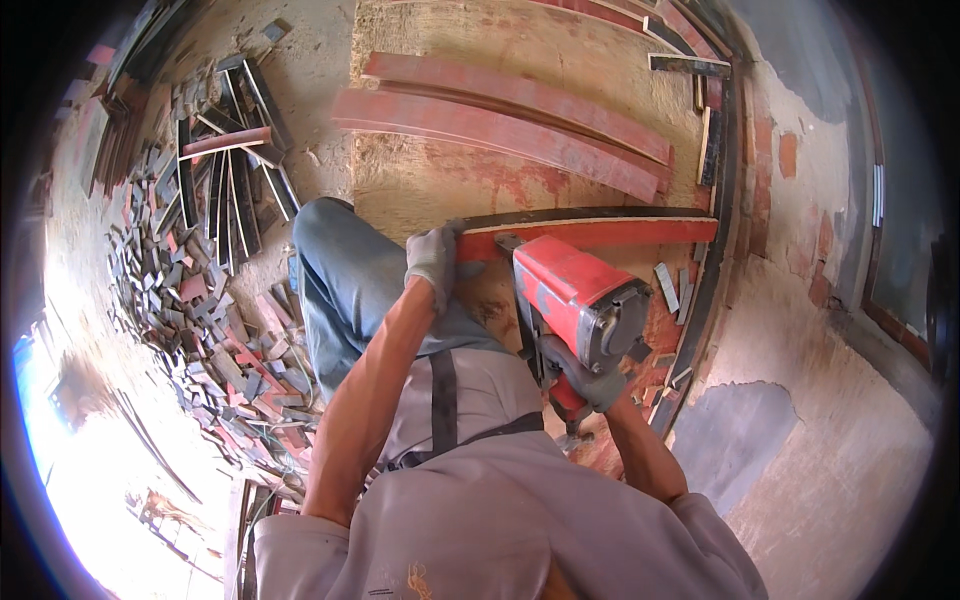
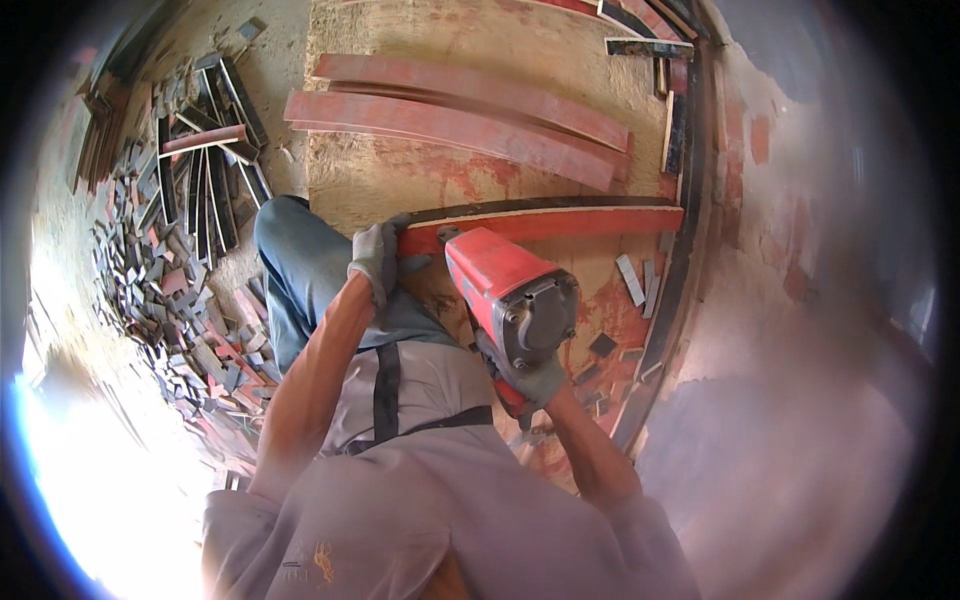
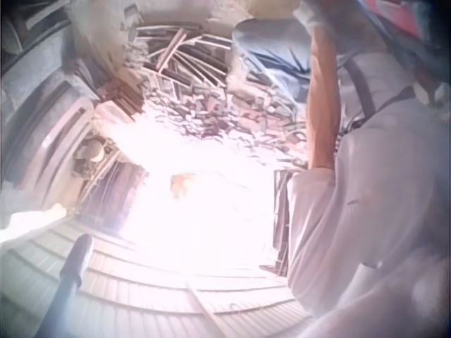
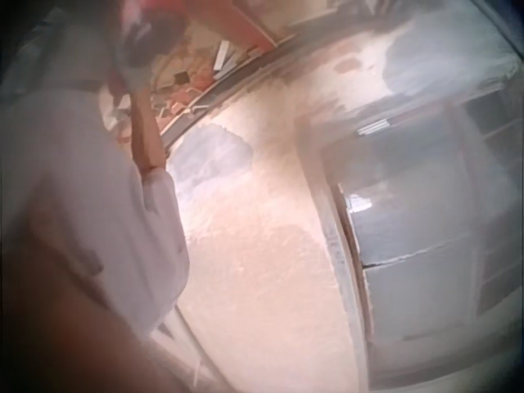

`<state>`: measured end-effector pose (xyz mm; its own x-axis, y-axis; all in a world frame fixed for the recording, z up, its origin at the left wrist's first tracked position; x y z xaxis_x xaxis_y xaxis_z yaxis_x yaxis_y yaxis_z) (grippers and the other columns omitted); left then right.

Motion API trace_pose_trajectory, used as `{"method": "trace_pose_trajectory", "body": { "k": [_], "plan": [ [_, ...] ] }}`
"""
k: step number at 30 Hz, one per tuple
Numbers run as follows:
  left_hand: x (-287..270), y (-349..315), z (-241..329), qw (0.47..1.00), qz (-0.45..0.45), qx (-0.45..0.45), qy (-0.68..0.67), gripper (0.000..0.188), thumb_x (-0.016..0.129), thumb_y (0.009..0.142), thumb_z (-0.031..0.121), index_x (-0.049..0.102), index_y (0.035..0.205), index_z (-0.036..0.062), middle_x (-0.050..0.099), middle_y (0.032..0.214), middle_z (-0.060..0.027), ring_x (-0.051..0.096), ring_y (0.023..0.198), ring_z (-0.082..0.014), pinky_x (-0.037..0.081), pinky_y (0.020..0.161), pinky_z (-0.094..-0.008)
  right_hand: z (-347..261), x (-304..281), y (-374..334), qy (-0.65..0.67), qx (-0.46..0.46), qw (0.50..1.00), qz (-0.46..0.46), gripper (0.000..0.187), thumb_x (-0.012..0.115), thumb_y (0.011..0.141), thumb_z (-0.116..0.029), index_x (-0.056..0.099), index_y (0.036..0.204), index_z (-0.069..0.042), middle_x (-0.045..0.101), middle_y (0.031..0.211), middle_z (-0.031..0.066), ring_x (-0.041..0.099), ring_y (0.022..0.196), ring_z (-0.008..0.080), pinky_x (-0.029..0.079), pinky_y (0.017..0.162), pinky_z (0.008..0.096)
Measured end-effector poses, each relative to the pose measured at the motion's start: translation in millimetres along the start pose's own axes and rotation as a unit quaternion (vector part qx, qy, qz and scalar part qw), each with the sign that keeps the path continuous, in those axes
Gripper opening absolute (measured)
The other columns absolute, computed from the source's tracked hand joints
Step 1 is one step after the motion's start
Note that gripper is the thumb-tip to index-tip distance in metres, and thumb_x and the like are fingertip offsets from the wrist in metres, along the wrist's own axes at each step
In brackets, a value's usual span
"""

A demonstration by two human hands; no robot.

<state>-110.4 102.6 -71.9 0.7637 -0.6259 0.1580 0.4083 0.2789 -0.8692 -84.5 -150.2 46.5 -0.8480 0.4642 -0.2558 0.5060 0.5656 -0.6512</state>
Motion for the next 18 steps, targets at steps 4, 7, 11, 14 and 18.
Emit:
{"method": "trace_pose_trajectory", "body": {
  "k": [4,7,11,14,18],
  "plan": [
    [3,-10,4,0.998,0.035,-0.051,-0.016,0.028,0.055,0.093,0.013,0.068,0.113,-0.0028,0.068,0.109,-0.0149,0.068,0.088,-0.0244,0.065,0.063,-0.0353,-7,-5,-5,-0.025,-0.029,0.999,0.025,0.030,0.067,0.093,-0.014,0.062,0.122,-0.008,0.063,0.112,0.0052,0.060,0.099,0.0208,0.049,0.087,0.0375],
    [4,-8,8,0.999,0.015,-0.044,0.025,0.032,0.049,0.096,0.011,0.066,0.118,-0.0037,0.066,0.115,-0.0148,0.067,0.095,-0.0244,0.066,0.067,-0.0355,-26,-6,0,0.034,-0.029,0.997,0.062,0.017,0.071,0.092,-0.012,0.065,0.106,-0.003,0.064,0.091,0.0012,0.059,0.081,0.0117,0.051,0.070,0.0319],
    [-2,-2,9,0.998,0.020,0.009,0.061,0.026,0.062,0.091,0.015,0.069,0.105,-0.0057,0.069,0.099,-0.0143,0.069,0.081,-0.0234,0.064,0.056,-0.0363,-41,-1,3,-0.002,-0.069,0.996,0.058,0.022,0.073,0.092,-0.015,0.065,0.109,-0.003,0.065,0.096,0.0022,0.060,0.086,0.0120,0.051,0.073,0.0324],
    [6,1,21,0.940,-0.011,0.139,0.313,0.025,0.063,0.089,0.015,0.071,0.106,-0.0019,0.070,0.100,-0.0140,0.070,0.082,-0.0244,0.064,0.061,-0.0355,-33,2,7,-0.022,-0.060,0.996,0.054,0.026,0.074,0.092,-0.017,0.065,0.112,-0.003,0.065,0.099,0.0030,0.060,0.087,0.0130,0.051,0.075,0.0334],
    [1,20,-6,0.980,0.021,0.041,0.195,0.024,0.067,0.086,0.015,0.072,0.108,0.0100,0.073,0.103,-0.0122,0.072,0.084,-0.0280,0.062,0.070,-0.0331,-3,0,2,0.021,0.060,0.998,-0.015,0.037,0.067,0.093,-0.017,0.060,0.128,-0.009,0.064,0.118,0.0055,0.061,0.102,0.0170,0.050,0.089,0.0349]
  ]
}}
Point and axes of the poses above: each hand's wrist, its own y-axis towards the middle knuckle, its own x-axis out of the palm, z = x × y, the point moved 8 cm from there along y, towards the middle knuckle
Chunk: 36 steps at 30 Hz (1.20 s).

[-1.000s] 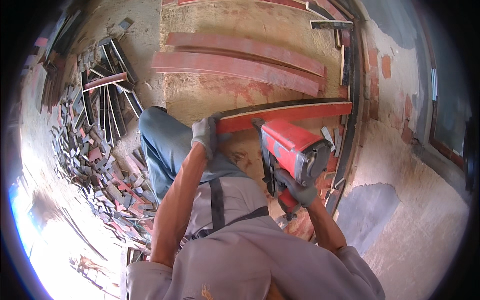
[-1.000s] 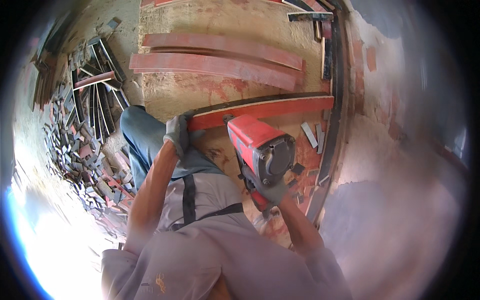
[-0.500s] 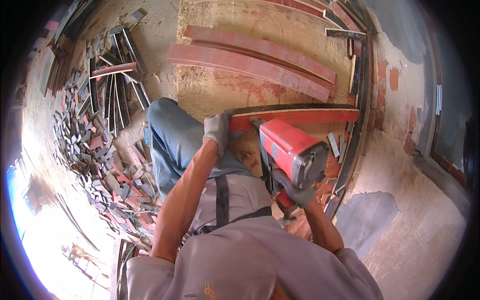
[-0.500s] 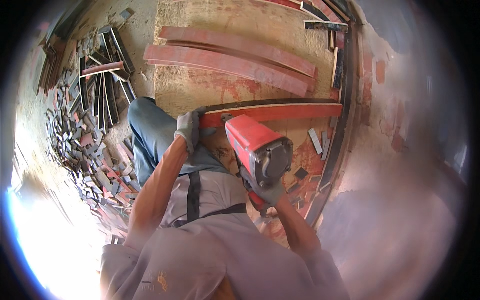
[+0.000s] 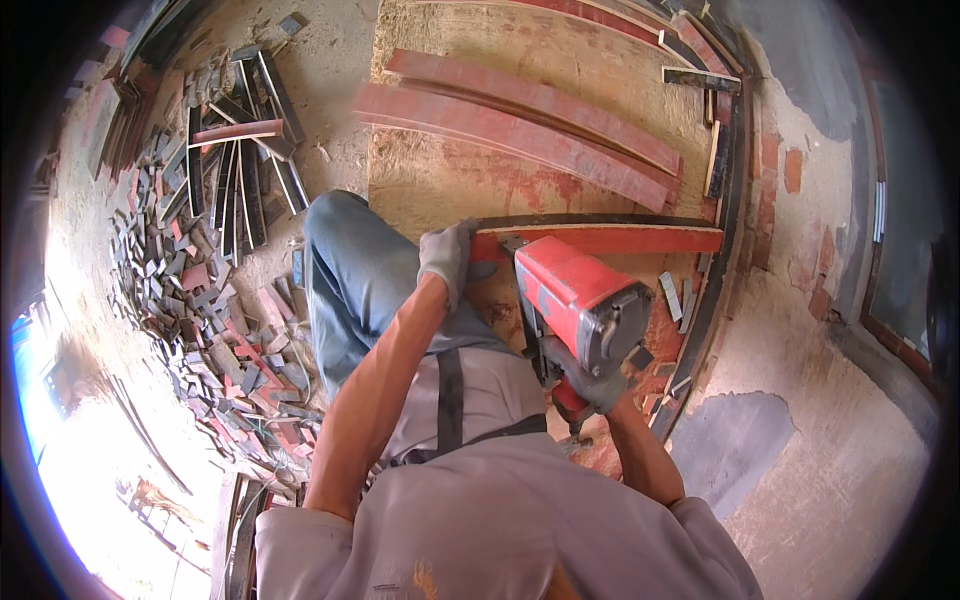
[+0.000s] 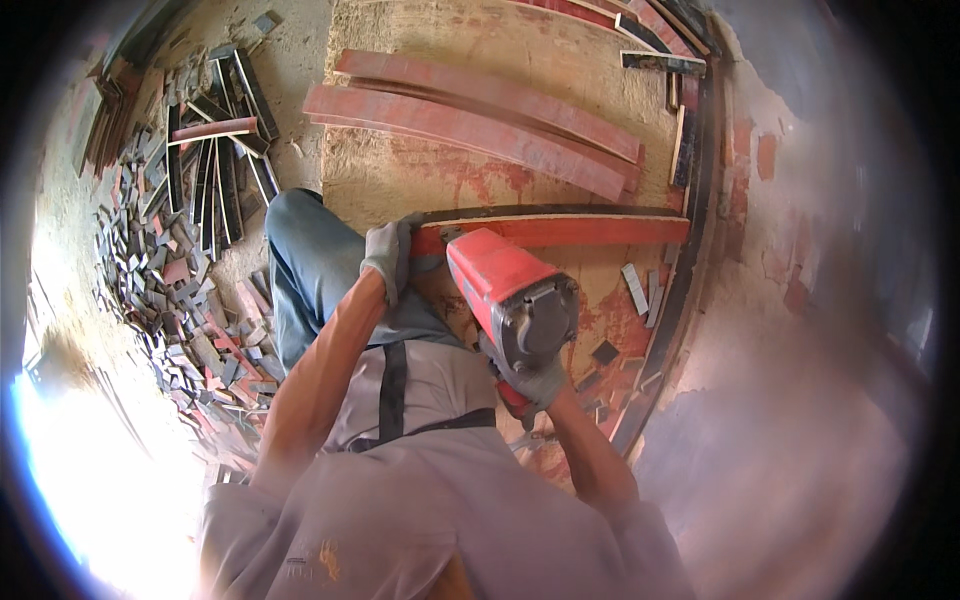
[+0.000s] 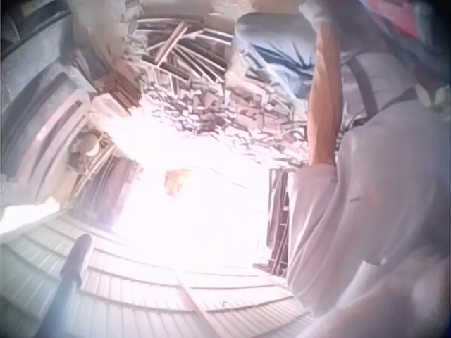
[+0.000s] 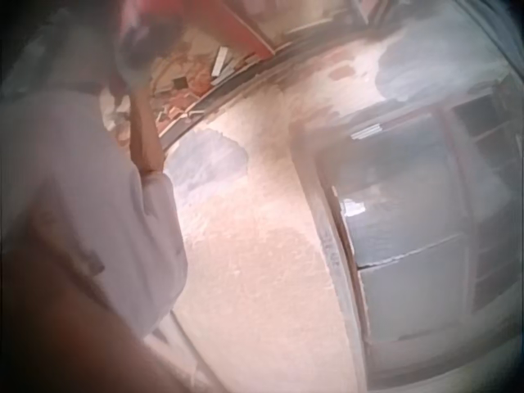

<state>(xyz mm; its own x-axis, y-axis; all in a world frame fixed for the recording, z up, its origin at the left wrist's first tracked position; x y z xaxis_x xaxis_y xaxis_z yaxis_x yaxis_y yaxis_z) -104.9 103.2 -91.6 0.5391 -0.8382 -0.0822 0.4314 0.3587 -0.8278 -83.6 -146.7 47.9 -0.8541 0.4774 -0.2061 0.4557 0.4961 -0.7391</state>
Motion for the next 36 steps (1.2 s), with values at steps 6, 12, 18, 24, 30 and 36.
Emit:
{"method": "trace_pose_trajectory", "body": {
  "k": [6,12,18,24,30,36],
  "plan": [
    [-6,-1,14,0.909,0.025,0.262,0.322,0.021,0.071,0.085,0.022,0.073,0.103,0.0120,0.071,0.091,-0.0113,0.069,0.078,-0.0285,0.056,0.057,-0.0390,82,15,-39,-0.425,-0.195,0.881,0.069,0.056,0.059,0.097,-0.042,0.048,0.143,-0.010,0.056,0.137,0.0099,0.057,0.118,0.0247,0.048,0.096,0.0354],
    [-68,-58,61,0.965,0.033,0.167,-0.202,0.031,0.074,0.091,0.028,0.073,0.095,-0.0024,0.062,0.072,-0.0024,0.059,0.059,-0.0104,0.049,0.050,-0.0304,-1,28,-32,-0.209,-0.066,0.950,0.221,0.082,0.074,0.083,-0.036,0.038,0.147,0.000,0.061,0.128,0.0237,0.060,0.115,0.0422,0.046,0.102,0.0501],
    [-274,-42,18,0.915,0.064,0.283,-0.282,0.036,0.057,0.098,0.030,0.065,0.123,0.0055,0.069,0.108,-0.0113,0.067,0.097,-0.0254,0.057,0.082,-0.0370,32,47,-8,-0.165,-0.029,0.980,0.106,0.072,0.069,0.085,-0.033,0.042,0.144,-0.003,0.062,0.120,0.0273,0.063,0.107,0.0462,0.052,0.091,0.0486],
    [-369,-24,6,0.851,0.024,0.198,-0.486,0.035,0.057,0.100,0.031,0.062,0.116,-0.0001,0.067,0.120,-0.0183,0.067,0.108,-0.0326,0.057,0.092,-0.0428,-23,-63,22,-0.237,-0.110,0.942,0.210,0.055,0.060,0.092,-0.035,0.052,0.138,-0.006,0.067,0.109,0.0214,0.064,0.098,0.0436,0.050,0.085,0.0537],
    [-262,19,72,0.919,0.172,0.350,-0.064,0.046,0.056,0.098,0.004,0.047,0.143,0.0021,0.056,0.137,-0.0111,0.058,0.118,-0.0195,0.045,0.101,-0.0313,-90,-184,90,-0.522,-0.259,0.679,0.446,0.054,0.062,0.091,-0.021,0.049,0.141,-0.008,0.058,0.132,0.0170,0.053,0.119,0.0365,0.041,0.098,0.0522],
    [-192,85,156,0.873,0.150,0.459,0.066,0.059,0.065,0.096,0.007,0.040,0.149,0.0008,0.053,0.143,-0.0115,0.051,0.128,-0.0195,0.038,0.109,-0.0306,-67,-190,165,-0.535,-0.250,0.742,0.318,0.054,0.065,0.085,-0.016,0.052,0.137,-0.012,0.057,0.122,0.0148,0.053,0.113,0.0338,0.042,0.092,0.0525]
  ]
}}
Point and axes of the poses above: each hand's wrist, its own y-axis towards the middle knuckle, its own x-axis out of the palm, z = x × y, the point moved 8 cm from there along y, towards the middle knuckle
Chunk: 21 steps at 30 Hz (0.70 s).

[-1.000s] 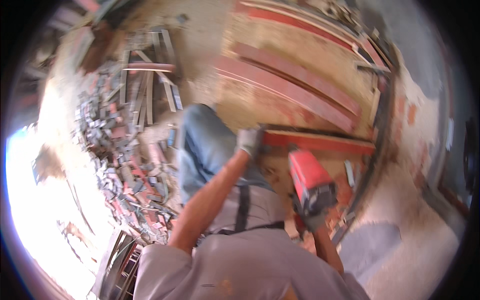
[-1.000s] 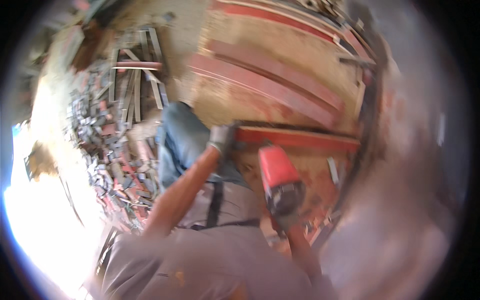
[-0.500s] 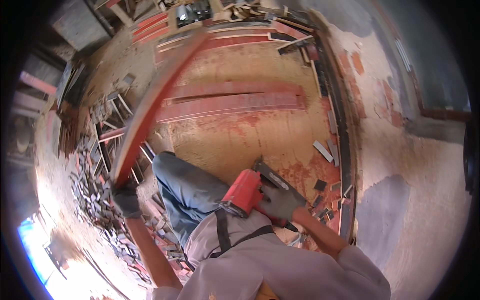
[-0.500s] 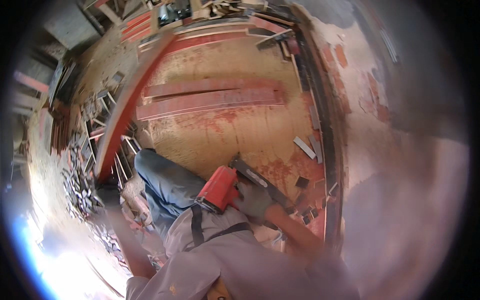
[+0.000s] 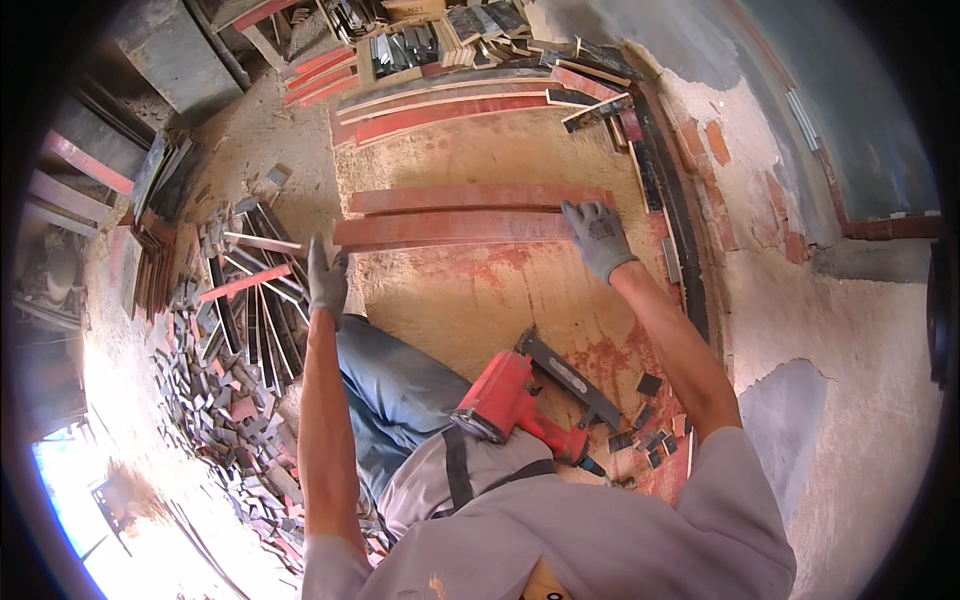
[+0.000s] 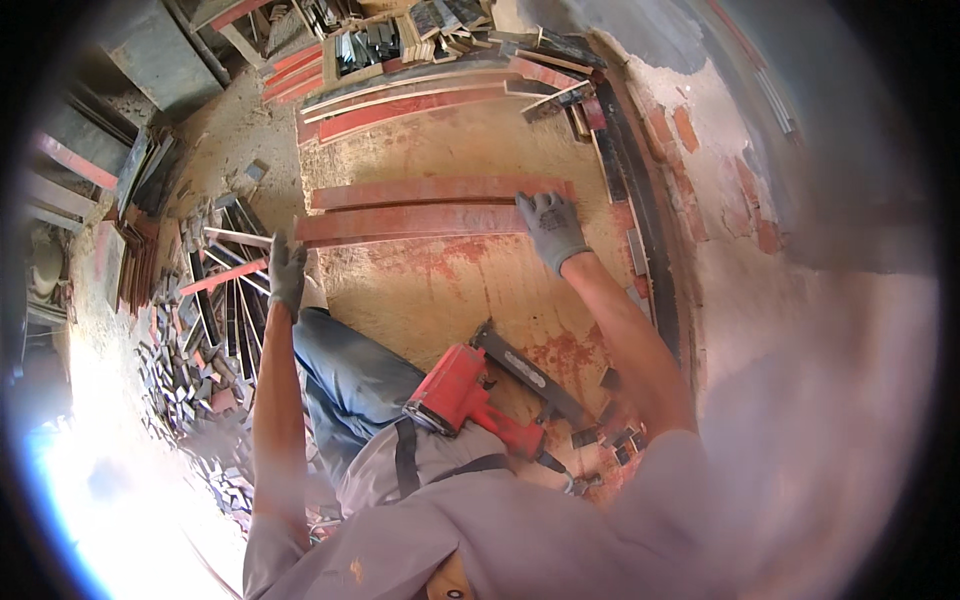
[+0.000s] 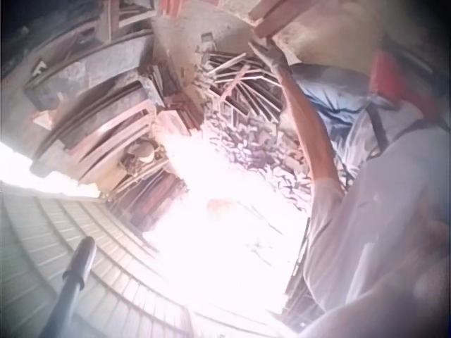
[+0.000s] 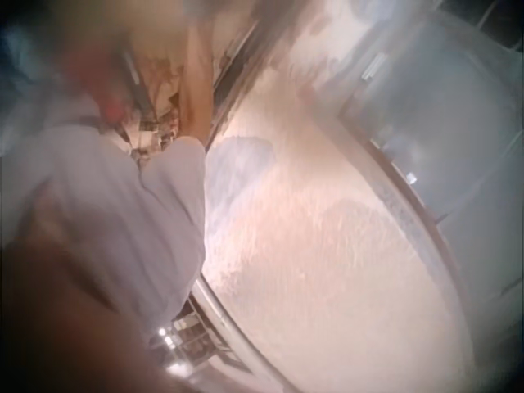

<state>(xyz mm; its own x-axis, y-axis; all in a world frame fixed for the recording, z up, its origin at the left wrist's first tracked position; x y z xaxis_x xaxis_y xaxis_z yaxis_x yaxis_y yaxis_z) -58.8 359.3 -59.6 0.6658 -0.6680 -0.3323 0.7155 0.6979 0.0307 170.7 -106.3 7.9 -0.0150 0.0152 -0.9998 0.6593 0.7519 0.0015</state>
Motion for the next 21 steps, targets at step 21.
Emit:
{"method": "trace_pose_trajectory", "body": {
  "k": [21],
  "plan": [
    [18,-86,5,0.992,-0.079,-0.092,0.031,0.066,0.073,0.076,-0.012,0.054,0.138,-0.0007,0.061,0.134,-0.0124,0.060,0.120,-0.0204,0.046,0.106,-0.0310,22,11,-147,0.130,0.365,0.916,0.108,0.075,0.081,0.079,-0.028,0.047,0.142,-0.009,0.047,0.138,0.0165,0.048,0.123,0.0374,0.042,0.100,0.0470]
  ]
}}
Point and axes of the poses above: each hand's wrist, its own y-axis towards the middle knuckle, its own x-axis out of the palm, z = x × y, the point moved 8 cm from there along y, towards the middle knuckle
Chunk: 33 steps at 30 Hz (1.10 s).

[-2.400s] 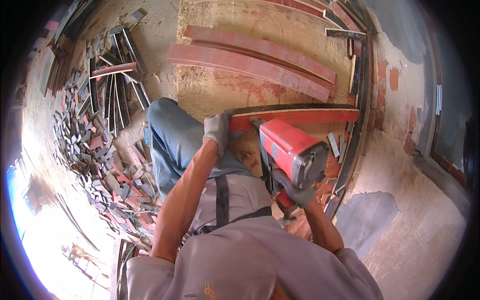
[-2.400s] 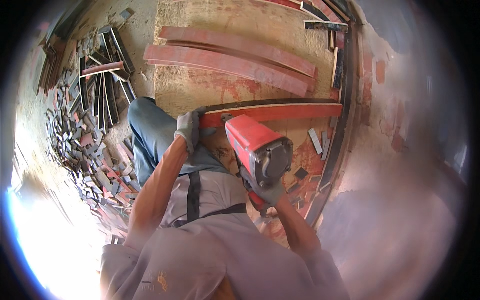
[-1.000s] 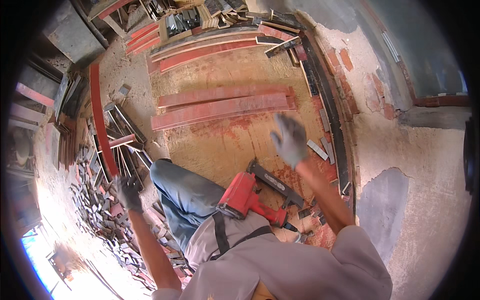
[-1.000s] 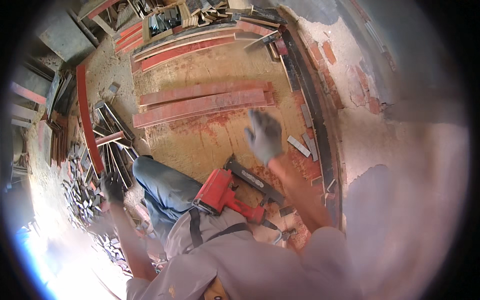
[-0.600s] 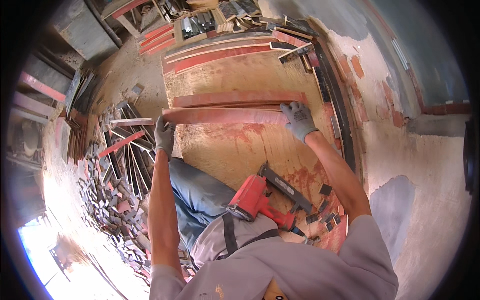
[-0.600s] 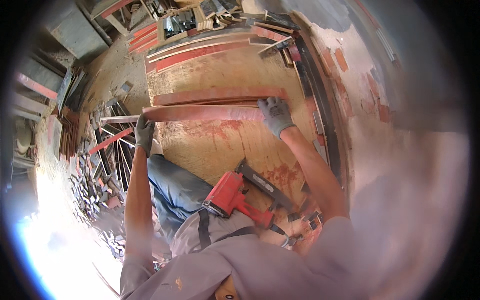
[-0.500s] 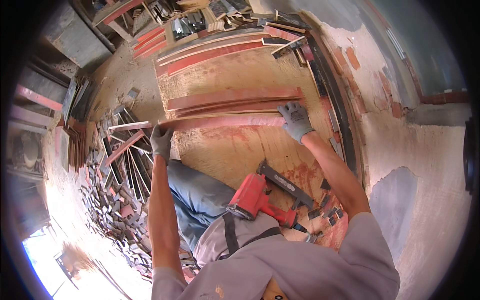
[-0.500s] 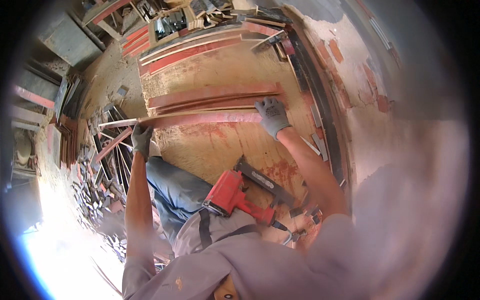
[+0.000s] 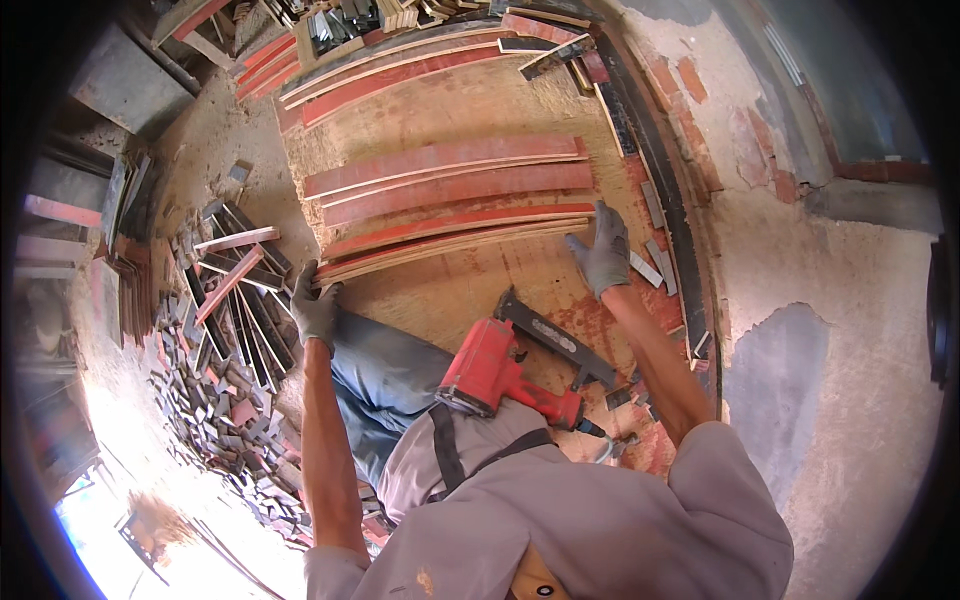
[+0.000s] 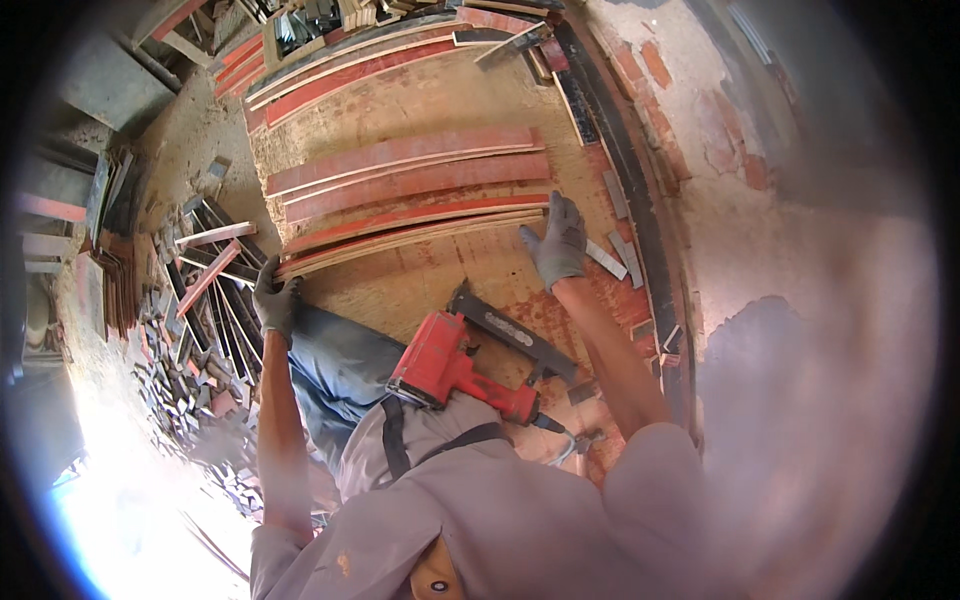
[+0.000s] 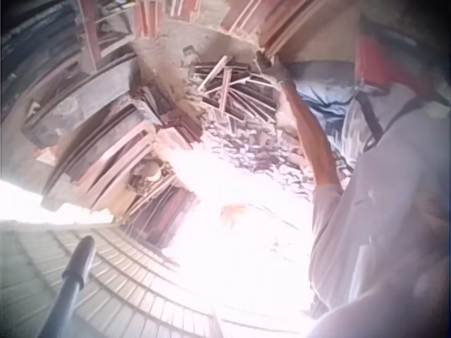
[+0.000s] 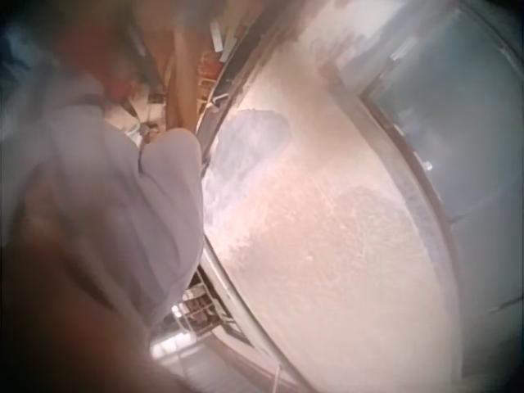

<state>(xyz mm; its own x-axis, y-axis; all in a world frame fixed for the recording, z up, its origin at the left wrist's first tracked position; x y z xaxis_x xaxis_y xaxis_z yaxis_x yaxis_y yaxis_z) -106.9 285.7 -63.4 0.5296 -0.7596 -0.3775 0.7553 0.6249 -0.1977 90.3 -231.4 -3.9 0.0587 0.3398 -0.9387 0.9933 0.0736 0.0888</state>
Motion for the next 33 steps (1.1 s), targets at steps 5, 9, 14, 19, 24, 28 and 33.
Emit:
{"method": "trace_pose_trajectory", "body": {
  "k": [5,9,14,19,24,28,33],
  "plan": [
    [-3,4,-8,0.999,0.013,-0.013,0.029,0.071,0.077,0.077,-0.009,0.050,0.142,-0.0011,0.060,0.134,-0.0116,0.060,0.117,-0.0194,0.049,0.101,-0.0300,32,47,-2,0.440,0.236,0.855,-0.141,0.076,0.078,0.086,-0.019,0.039,0.148,0.000,0.051,0.140,0.0199,0.056,0.121,0.0340,0.049,0.097,0.0382],
    [22,16,-5,0.998,-0.021,0.000,-0.064,0.074,0.079,0.079,-0.005,0.047,0.145,-0.0015,0.061,0.131,-0.0108,0.060,0.114,-0.0170,0.051,0.096,-0.0287,47,61,27,0.591,0.236,0.771,-0.036,0.067,0.075,0.088,-0.009,0.044,0.145,0.005,0.061,0.130,0.0180,0.061,0.115,0.0235,0.051,0.094,0.0293],
    [20,37,2,1.000,0.017,0.024,0.000,0.068,0.083,0.082,0.010,0.050,0.140,-0.0061,0.068,0.116,-0.0101,0.064,0.101,-0.0143,0.053,0.086,-0.0266,26,49,67,0.501,0.208,0.840,0.001,0.049,0.075,0.087,-0.005,0.059,0.131,0.007,0.065,0.125,0.0139,0.061,0.112,0.0176,0.052,0.092,0.0273],
    [2,-1,-14,0.990,0.119,-0.069,-0.033,0.048,0.082,0.084,0.014,0.065,0.124,-0.0030,0.071,0.104,-0.0059,0.065,0.087,-0.0113,0.052,0.081,-0.0246,41,41,7,0.545,0.304,0.780,-0.043,0.046,0.073,0.082,0.006,0.061,0.126,0.006,0.063,0.124,0.0141,0.062,0.111,0.0219,0.056,0.093,0.0305],
    [6,-11,1,0.983,0.150,-0.093,-0.055,0.045,0.084,0.079,0.006,0.067,0.119,-0.0031,0.073,0.100,-0.0086,0.068,0.087,-0.0145,0.055,0.075,-0.0264,86,52,-32,0.601,0.350,0.716,0.051,0.052,0.070,0.082,0.010,0.060,0.132,-0.002,0.068,0.114,0.0110,0.068,0.093,0.0188,0.057,0.076,0.0296],
    [-2,-3,-15,0.980,0.165,-0.082,-0.073,0.034,0.086,0.075,0.004,0.072,0.106,-0.0007,0.074,0.090,-0.0086,0.068,0.075,-0.0147,0.055,0.070,-0.0261,81,62,-44,0.611,0.393,0.683,-0.071,0.039,0.066,0.090,-0.001,0.059,0.128,-0.003,0.066,0.118,0.0121,0.067,0.093,0.0208,0.061,0.078,0.0341],
    [-6,1,-19,0.975,0.198,-0.089,-0.041,0.035,0.090,0.072,0.009,0.073,0.101,0.0008,0.073,0.090,-0.0062,0.065,0.080,-0.0131,0.055,0.073,-0.0269,61,36,-50,0.625,0.407,0.655,-0.120,0.023,0.069,0.093,-0.011,0.063,0.114,-0.003,0.070,0.098,0.0092,0.069,0.075,0.0209,0.062,0.064,0.0347]
  ]
}}
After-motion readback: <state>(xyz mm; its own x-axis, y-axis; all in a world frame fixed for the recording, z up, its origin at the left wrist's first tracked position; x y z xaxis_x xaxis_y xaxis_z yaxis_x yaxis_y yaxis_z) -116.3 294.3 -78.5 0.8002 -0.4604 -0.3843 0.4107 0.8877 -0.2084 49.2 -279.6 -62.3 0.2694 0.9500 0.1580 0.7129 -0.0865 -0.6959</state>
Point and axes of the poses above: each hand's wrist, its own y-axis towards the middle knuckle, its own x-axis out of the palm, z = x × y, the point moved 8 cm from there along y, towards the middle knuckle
